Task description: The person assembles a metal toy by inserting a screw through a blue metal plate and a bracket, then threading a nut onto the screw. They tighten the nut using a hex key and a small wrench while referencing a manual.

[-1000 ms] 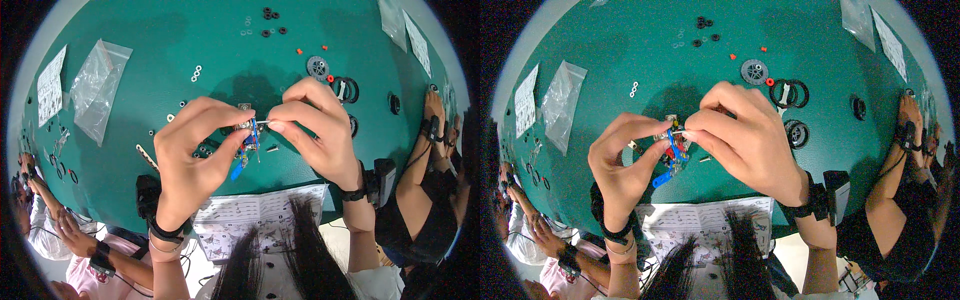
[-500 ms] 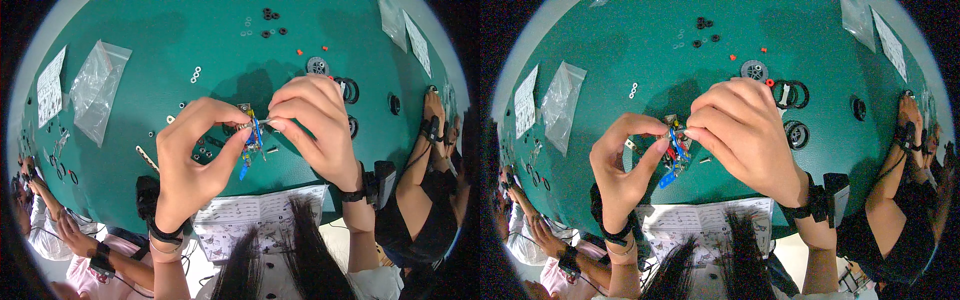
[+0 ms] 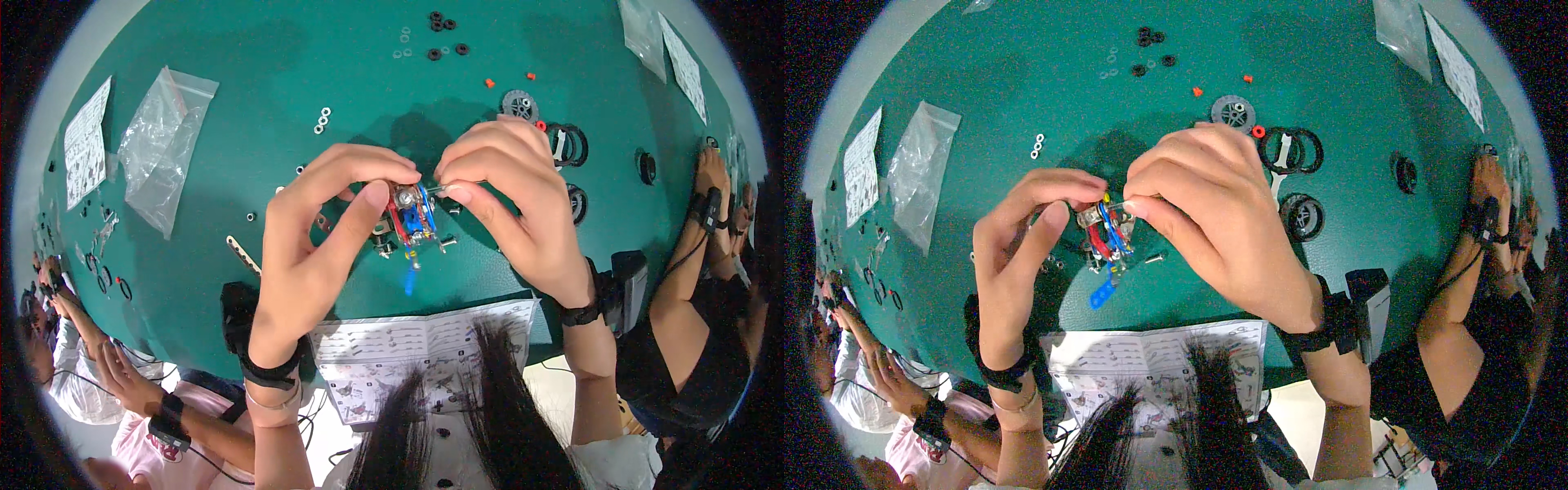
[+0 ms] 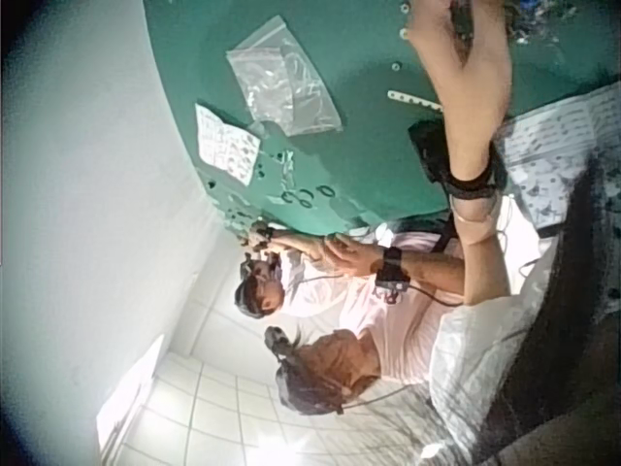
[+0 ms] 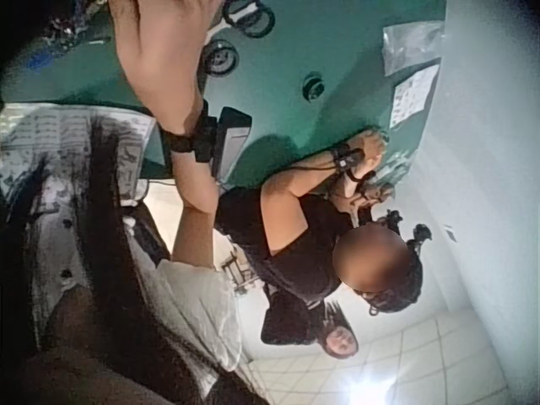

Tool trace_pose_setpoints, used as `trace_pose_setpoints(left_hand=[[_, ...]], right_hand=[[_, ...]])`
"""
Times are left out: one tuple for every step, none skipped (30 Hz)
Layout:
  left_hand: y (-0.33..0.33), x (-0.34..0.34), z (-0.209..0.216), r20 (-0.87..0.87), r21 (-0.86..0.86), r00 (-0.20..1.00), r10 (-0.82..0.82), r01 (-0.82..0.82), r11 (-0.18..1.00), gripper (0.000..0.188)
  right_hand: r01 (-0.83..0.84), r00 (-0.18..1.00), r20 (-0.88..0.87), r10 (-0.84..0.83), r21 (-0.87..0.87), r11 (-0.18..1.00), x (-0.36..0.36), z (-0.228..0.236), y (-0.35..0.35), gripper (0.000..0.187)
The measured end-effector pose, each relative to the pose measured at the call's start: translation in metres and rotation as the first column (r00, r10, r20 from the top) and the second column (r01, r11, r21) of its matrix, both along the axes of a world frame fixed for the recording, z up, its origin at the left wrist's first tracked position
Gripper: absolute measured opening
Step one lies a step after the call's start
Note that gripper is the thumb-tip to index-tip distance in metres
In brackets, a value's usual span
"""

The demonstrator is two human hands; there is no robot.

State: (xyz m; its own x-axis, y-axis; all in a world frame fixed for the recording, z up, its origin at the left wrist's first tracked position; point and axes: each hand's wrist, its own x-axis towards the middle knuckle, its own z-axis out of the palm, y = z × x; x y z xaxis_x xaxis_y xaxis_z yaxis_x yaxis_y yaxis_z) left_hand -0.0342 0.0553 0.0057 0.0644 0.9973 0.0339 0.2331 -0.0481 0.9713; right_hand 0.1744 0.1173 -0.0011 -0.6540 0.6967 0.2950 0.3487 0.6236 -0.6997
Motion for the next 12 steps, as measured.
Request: trace_pose_setpoints(left_hand=[[-0.0001, -0.0010, -0.0022, 0.055, -0.019, 0.998, -0.006, 0.007, 1.000, 0.017], [-0.0004, -0.0013, -0.0016, 0.051, -0.020, 0.999, -0.005, 0.006, 1.000, 0.017], [-0.0004, -0.0013, -0.0011, 0.031, -0.034, 0.999, -0.021, 0.022, 0.999, 0.017], [-0.0005, -0.0016, -0.0007, 0.010, -0.048, 0.999, -0.037, 0.038, 0.998, 0.018], [-0.0007, -0.0024, -0.0014, 0.006, -0.048, 0.999, -0.037, 0.037, 0.998, 0.018], [-0.0004, -0.0024, -0.0038, 0.004, -0.014, 0.998, -0.058, 0.058, 0.998, 0.018], [-0.0001, -0.0026, -0.0057, 0.002, 0.021, 0.997, -0.079, 0.079, 0.997, 0.019], [0.0003, -0.0032, -0.0069, 0.002, 0.021, 0.997, -0.081, 0.081, 0.996, 0.019], [0.0012, -0.0035, -0.0065, -0.032, 0.040, 0.995, -0.091, 0.092, 0.995, 0.020], [0.0016, -0.0033, -0.0063, -0.066, 0.058, 0.993, -0.100, 0.103, 0.993, 0.022], [0.0016, -0.0026, -0.0067, -0.081, 0.055, 0.992, -0.093, 0.097, 0.994, 0.023], [0.0009, -0.0026, -0.0067, -0.099, 0.051, 0.992, -0.083, 0.089, 0.995, 0.024]], right_hand=[[-0.012, 1.000, -0.019, 0.012, -0.014, 1.000, -0.0010, -0.0011, -0.0004, 0.007], [-0.024, 0.999, -0.039, 0.023, -0.027, 0.999, -0.0018, -0.0016, -0.0011, 0.007], [-0.024, 0.999, -0.043, 0.023, -0.027, 0.999, -0.0023, -0.0021, -0.0018, 0.007], [-0.026, 0.999, -0.042, 0.024, -0.043, 0.999, -0.0028, -0.0025, -0.0026, 0.007], [-0.027, 0.999, -0.042, 0.025, -0.059, 0.998, -0.0035, -0.0029, -0.0034, 0.007], [-0.025, 0.999, -0.042, 0.023, -0.058, 0.998, -0.0032, -0.0032, -0.0035, 0.007], [-0.029, 0.999, -0.038, 0.027, -0.057, 0.998, -0.0031, -0.0040, -0.0031, 0.007], [-0.033, 0.999, -0.035, 0.031, -0.056, 0.998, -0.0030, -0.0050, -0.0029, 0.007], [-0.030, 0.999, -0.036, 0.028, -0.055, 0.998, -0.0026, -0.0049, -0.0030, 0.007], [-0.033, 0.999, -0.041, 0.031, -0.050, 0.998, -0.0023, -0.0052, -0.0032, 0.007], [-0.036, 0.998, -0.046, 0.034, -0.045, 0.998, -0.0019, -0.0052, -0.0033, 0.007], [-0.038, 0.998, -0.041, 0.037, -0.031, 0.999, -0.0023, -0.0047, -0.0034, 0.008]])
